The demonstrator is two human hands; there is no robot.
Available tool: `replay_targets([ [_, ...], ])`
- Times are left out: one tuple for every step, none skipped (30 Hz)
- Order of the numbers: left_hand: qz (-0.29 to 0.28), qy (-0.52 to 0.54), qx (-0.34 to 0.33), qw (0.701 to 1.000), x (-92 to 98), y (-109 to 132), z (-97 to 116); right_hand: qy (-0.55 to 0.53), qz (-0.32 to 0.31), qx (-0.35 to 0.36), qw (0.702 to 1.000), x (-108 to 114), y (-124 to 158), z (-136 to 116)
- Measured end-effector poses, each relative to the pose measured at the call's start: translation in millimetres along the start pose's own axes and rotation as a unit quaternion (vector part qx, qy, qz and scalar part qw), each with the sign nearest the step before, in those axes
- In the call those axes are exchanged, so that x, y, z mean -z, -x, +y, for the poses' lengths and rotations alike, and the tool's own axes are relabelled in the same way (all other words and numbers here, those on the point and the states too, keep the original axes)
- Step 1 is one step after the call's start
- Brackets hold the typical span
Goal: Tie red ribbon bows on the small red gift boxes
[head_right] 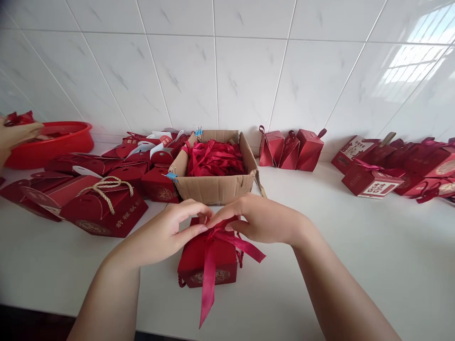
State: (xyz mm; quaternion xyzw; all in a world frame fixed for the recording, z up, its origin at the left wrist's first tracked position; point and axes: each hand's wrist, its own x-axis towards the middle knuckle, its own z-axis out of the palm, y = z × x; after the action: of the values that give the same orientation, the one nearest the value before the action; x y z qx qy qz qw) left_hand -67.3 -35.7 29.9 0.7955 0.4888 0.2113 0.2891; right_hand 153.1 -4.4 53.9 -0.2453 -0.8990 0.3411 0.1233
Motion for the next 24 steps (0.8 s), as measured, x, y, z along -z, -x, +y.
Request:
replay_targets([
  [0.000,-0.001,-0.006,1.000,0.5,0.0,0.2,0.012,-0.004,0.001,1.000,0.3,0.6,0.7],
  [-0.002,0.000,-0.012,1.000,1.1,0.1,0.5,0.027,-0.011,-0.002,1.000,0.6,1.3,1.3],
  [-0.005,0.000,-0.016,1.000,1.5,0.1,0.9,0.042,-0.021,-0.006,0.999,0.7,2.1,1.7],
  [-0.007,-0.001,-0.019,1.000,1.9,0.1,1.1,0.056,-0.030,-0.013,0.998,0.6,3.0,1.9],
  [-0.009,-0.003,-0.021,1.000,2.3,0.2,1.2,0.065,-0.039,-0.019,0.997,0.4,3.8,1.9],
  [-0.008,-0.007,-0.021,1.000,2.5,0.2,1.1,0.070,-0.047,-0.023,0.996,-0.1,4.5,1.8],
  [-0.004,-0.010,-0.020,1.000,2.7,0.3,0.7,0.070,-0.054,-0.024,0.996,-0.6,5.0,1.5],
  [0.003,-0.014,-0.018,1.000,2.8,0.4,0.2,0.068,-0.059,-0.022,0.996,-1.1,5.5,1.2],
  [0.010,-0.018,-0.015,1.000,2.8,0.5,-0.5,0.065,-0.061,-0.019,0.996,-1.7,5.8,0.8],
  [0.015,-0.021,-0.012,1.000,2.8,0.6,-1.1,0.062,-0.061,-0.016,0.996,-2.2,6.1,0.4],
  [0.017,-0.023,-0.010,1.000,2.7,0.7,-1.5,0.061,-0.059,-0.014,0.996,-2.7,6.3,0.1],
  [0.013,-0.025,-0.010,1.000,2.5,0.9,-1.7,0.060,-0.058,-0.014,0.996,-3.1,6.5,-0.2],
  [0.005,-0.025,-0.013,1.000,2.2,1.1,-1.6,0.057,-0.060,-0.016,0.996,-3.4,6.6,-0.4],
  [-0.008,-0.026,-0.017,0.999,1.9,1.4,-1.2,0.052,-0.064,-0.018,0.996,-3.7,6.8,-0.6],
  [-0.022,-0.025,-0.021,0.999,1.6,1.8,-0.6,0.046,-0.070,-0.021,0.996,-4.0,7.1,-0.7],
  [-0.035,-0.026,-0.024,0.999,1.3,2.3,0.2,0.041,-0.076,-0.024,0.996,-4.2,7.3,-0.7],
  [-0.046,-0.027,-0.026,0.998,1.2,2.8,1.0,0.038,-0.081,-0.026,0.996,-4.4,7.6,-0.7],
  [-0.053,-0.028,-0.025,0.998,1.1,3.4,1.7,0.039,-0.084,-0.028,0.995,-4.5,7.8,-0.8],
  [-0.057,-0.030,-0.024,0.998,1.2,4.0,2.3,0.041,-0.086,-0.030,0.995,-4.6,7.9,-0.9],
  [-0.060,-0.031,-0.025,0.997,1.3,4.5,2.8,0.044,-0.087,-0.031,0.995,-4.6,8.0,-1.0],
  [-0.063,-0.028,-0.028,0.997,1.3,4.8,3.2,0.044,-0.088,-0.031,0.995,-4.6,8.0,-1.2],
  [-0.066,-0.022,-0.032,0.997,1.1,4.8,3.6,0.042,-0.088,-0.030,0.995,-4.7,7.9,-1.5],
  [-0.069,-0.011,-0.037,0.997,0.7,4.5,4.1,0.035,-0.085,-0.028,0.995,-4.8,7.7,-1.7],
  [-0.071,0.004,-0.041,0.997,-0.2,3.8,4.5,0.024,-0.078,-0.026,0.996,-4.9,7.5,-1.8],
])
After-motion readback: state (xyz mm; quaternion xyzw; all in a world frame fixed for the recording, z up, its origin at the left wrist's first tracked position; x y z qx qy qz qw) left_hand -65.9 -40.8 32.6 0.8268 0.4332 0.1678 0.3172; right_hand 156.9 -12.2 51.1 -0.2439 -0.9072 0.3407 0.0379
